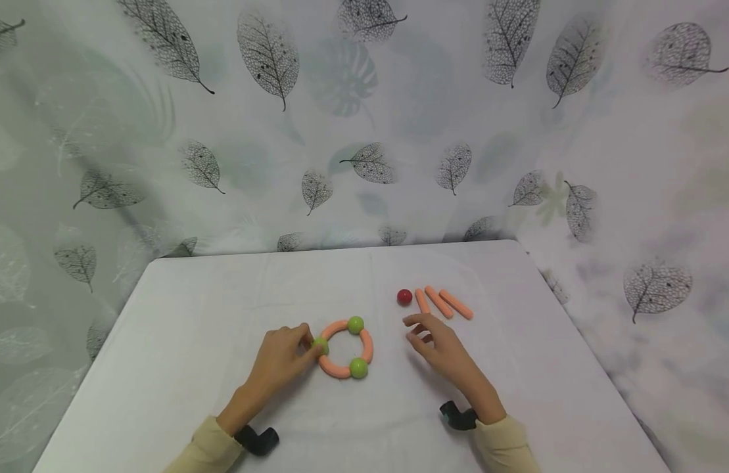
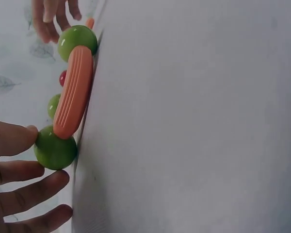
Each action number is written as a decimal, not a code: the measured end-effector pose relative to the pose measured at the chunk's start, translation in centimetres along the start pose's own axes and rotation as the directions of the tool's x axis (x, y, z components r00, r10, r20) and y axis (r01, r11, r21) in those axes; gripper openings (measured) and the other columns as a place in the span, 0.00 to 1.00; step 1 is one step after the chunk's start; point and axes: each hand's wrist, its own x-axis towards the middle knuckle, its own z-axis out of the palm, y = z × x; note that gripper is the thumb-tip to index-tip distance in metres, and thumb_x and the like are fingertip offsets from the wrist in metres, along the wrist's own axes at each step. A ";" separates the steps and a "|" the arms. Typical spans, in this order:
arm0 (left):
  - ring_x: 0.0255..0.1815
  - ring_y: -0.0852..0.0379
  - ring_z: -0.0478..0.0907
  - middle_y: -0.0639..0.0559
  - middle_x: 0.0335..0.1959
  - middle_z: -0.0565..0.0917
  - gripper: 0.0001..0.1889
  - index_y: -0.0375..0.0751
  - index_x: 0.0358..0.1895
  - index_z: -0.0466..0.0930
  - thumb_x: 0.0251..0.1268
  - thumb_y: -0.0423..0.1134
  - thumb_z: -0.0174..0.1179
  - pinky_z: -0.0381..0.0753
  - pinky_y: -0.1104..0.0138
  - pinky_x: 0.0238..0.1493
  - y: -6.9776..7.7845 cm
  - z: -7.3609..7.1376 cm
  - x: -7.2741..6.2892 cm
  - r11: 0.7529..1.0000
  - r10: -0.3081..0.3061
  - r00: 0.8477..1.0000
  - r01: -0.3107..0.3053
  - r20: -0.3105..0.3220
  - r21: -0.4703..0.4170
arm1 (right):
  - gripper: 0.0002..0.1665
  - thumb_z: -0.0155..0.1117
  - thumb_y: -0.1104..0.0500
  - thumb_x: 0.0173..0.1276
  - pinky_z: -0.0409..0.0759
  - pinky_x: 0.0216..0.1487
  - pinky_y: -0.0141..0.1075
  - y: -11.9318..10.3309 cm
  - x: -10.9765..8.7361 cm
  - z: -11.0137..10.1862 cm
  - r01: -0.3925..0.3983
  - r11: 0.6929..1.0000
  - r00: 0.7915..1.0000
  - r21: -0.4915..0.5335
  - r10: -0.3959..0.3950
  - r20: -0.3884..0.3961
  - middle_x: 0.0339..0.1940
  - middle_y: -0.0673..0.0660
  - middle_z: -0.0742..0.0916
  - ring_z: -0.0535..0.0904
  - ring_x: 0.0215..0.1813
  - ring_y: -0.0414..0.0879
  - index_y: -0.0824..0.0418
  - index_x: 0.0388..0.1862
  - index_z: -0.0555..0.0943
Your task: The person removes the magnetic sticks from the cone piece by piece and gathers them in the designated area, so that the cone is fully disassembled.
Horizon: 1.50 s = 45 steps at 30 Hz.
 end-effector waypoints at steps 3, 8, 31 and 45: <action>0.27 0.60 0.75 0.62 0.23 0.84 0.13 0.51 0.30 0.78 0.63 0.49 0.73 0.77 0.53 0.48 0.3 0.0 -0.5 1.000 0.027 1.000 -0.027 -0.013 0.000 | 0.20 0.65 0.59 0.77 0.84 0.55 0.35 -0.7 0.4 1.0 0.004 1.000 0.998 0.029 -0.006 0.067 0.60 0.58 0.87 0.84 0.55 0.45 0.61 0.65 0.79; 0.26 0.59 0.76 0.62 0.23 0.85 0.13 0.53 0.28 0.77 0.61 0.46 0.74 0.77 0.53 0.48 0.9 -0.2 -0.9 0.998 0.068 0.997 -0.068 -0.031 -0.011 | 0.22 0.64 0.58 0.78 0.84 0.55 0.36 -1.6 1.2 2.4 0.037 0.996 0.989 0.080 -0.048 0.137 0.61 0.59 0.86 0.83 0.55 0.49 0.63 0.67 0.78; 0.62 0.46 0.79 0.50 0.55 0.89 0.13 0.47 0.57 0.87 0.74 0.43 0.65 0.75 0.44 0.62 0.1 2.2 3.1 0.946 0.033 0.994 0.001 0.100 -0.323 | 0.26 0.64 0.55 0.79 0.81 0.56 0.35 -1.4 5.7 6.0 0.015 0.988 0.971 0.154 -0.051 0.232 0.64 0.54 0.84 0.82 0.57 0.47 0.58 0.72 0.76; 0.72 0.33 0.75 0.41 0.63 0.86 0.13 0.43 0.55 0.89 0.73 0.42 0.65 0.70 0.39 0.72 -0.9 3.9 4.2 0.925 0.207 0.977 -0.181 0.043 -0.333 | 0.23 0.66 0.54 0.77 0.80 0.54 0.35 -1.4 7.0 7.1 0.036 0.993 0.965 0.117 -0.065 0.254 0.58 0.52 0.86 0.80 0.52 0.44 0.56 0.67 0.80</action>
